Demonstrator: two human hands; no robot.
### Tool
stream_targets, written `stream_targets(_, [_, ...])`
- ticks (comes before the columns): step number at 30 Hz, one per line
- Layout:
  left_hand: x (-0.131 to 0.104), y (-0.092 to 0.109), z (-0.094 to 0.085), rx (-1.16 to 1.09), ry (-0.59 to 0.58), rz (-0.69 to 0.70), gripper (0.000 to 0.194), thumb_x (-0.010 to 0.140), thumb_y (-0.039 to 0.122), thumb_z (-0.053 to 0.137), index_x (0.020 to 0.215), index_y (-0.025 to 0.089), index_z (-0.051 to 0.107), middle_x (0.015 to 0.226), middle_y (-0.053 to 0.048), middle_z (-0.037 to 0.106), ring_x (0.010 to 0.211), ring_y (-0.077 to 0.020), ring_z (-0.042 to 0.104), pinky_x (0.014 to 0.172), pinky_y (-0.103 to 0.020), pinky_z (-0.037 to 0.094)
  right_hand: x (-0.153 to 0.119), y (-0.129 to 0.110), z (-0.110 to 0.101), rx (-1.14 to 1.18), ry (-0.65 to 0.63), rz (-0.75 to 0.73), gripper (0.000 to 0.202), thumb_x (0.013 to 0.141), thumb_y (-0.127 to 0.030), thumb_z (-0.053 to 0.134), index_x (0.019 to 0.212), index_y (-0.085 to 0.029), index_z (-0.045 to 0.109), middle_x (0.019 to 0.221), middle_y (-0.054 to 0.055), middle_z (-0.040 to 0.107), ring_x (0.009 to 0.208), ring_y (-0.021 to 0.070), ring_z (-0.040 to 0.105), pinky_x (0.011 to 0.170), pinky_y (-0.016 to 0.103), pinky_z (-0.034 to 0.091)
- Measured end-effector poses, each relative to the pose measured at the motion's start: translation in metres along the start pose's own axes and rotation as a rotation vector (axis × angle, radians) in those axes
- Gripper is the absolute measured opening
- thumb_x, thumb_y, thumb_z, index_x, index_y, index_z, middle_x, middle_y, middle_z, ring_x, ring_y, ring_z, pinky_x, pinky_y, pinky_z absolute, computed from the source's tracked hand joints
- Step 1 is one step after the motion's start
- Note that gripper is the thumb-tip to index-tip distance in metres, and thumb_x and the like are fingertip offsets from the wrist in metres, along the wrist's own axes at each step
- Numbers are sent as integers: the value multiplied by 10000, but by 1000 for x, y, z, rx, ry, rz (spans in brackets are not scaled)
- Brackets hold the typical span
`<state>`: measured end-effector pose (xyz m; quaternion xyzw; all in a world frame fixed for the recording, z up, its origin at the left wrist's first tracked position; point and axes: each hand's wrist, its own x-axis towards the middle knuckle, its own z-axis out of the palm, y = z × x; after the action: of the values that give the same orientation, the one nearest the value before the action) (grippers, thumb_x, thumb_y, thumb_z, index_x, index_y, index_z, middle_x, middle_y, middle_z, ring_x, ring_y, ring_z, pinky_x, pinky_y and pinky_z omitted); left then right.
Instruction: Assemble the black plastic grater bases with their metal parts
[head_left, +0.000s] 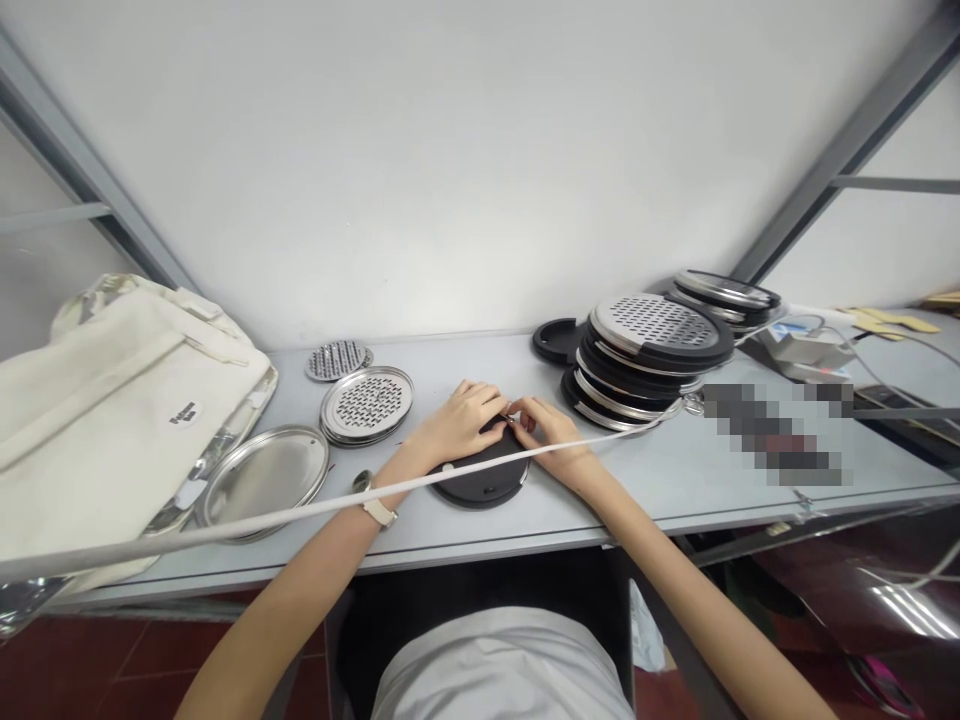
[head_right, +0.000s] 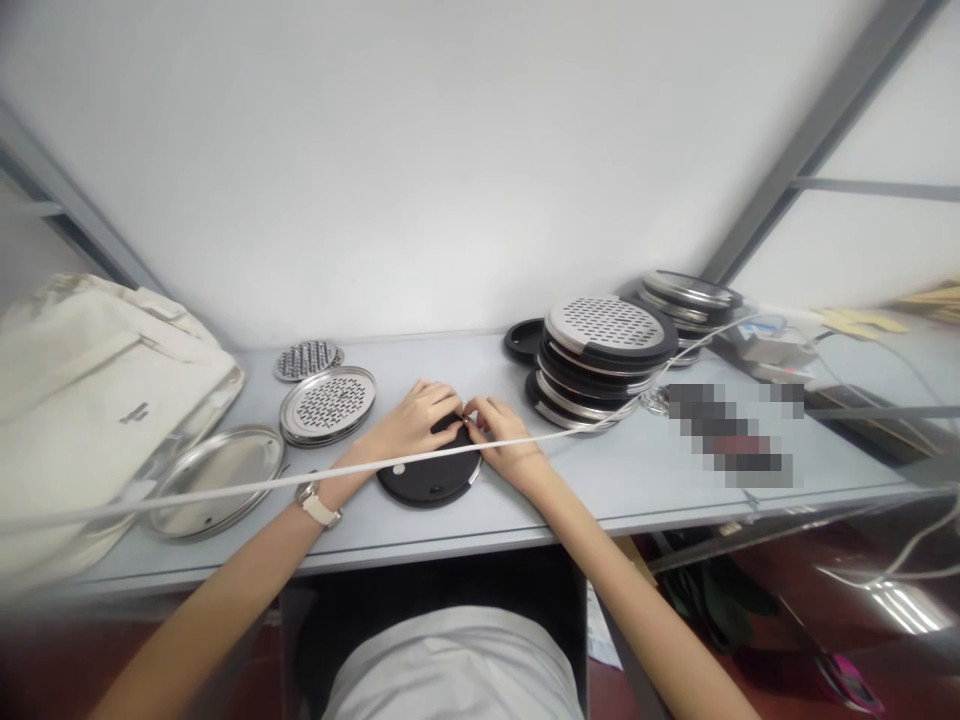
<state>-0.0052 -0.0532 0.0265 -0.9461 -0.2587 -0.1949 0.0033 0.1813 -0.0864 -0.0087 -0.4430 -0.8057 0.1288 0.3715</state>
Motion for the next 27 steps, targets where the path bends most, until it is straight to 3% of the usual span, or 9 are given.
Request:
stream_targets(4, [0,0,-3,-6,25,-13,114,916,209,418,919,161,522,943,-61,552,924,-189,508,850,-337,351,0,0,0,-3,11,-5,77,870,-180,450,827,-206,509,756,25,488,688,165,499,677,294,421])
stream_targets(10, [0,-2,-9,-84,31,-29,188,961,183,329,991,171,515,922,-43,604,924,-171,547,866,-325,340,-1,-1,-1,37,39,-3,179,875,-212,472,1054,-203,460,811,35,521,739,177,521,710,310,439])
stream_targets(18, [1,4,-10,-349,128,-70,165,951,223,411,988,198,570,985,-10,661,944,-143,582,910,-320,348,0,-6,-3,35,48,-46,68,866,-247,522,842,-205,475,762,25,499,703,173,499,673,302,427])
stream_targets(27, [0,2,-6,-351,172,-140,163,939,240,438,947,199,595,934,-6,674,850,-147,583,850,-318,409,0,-7,-3,95,76,-43,87,870,-261,528,931,-203,506,817,41,530,740,177,530,715,319,451])
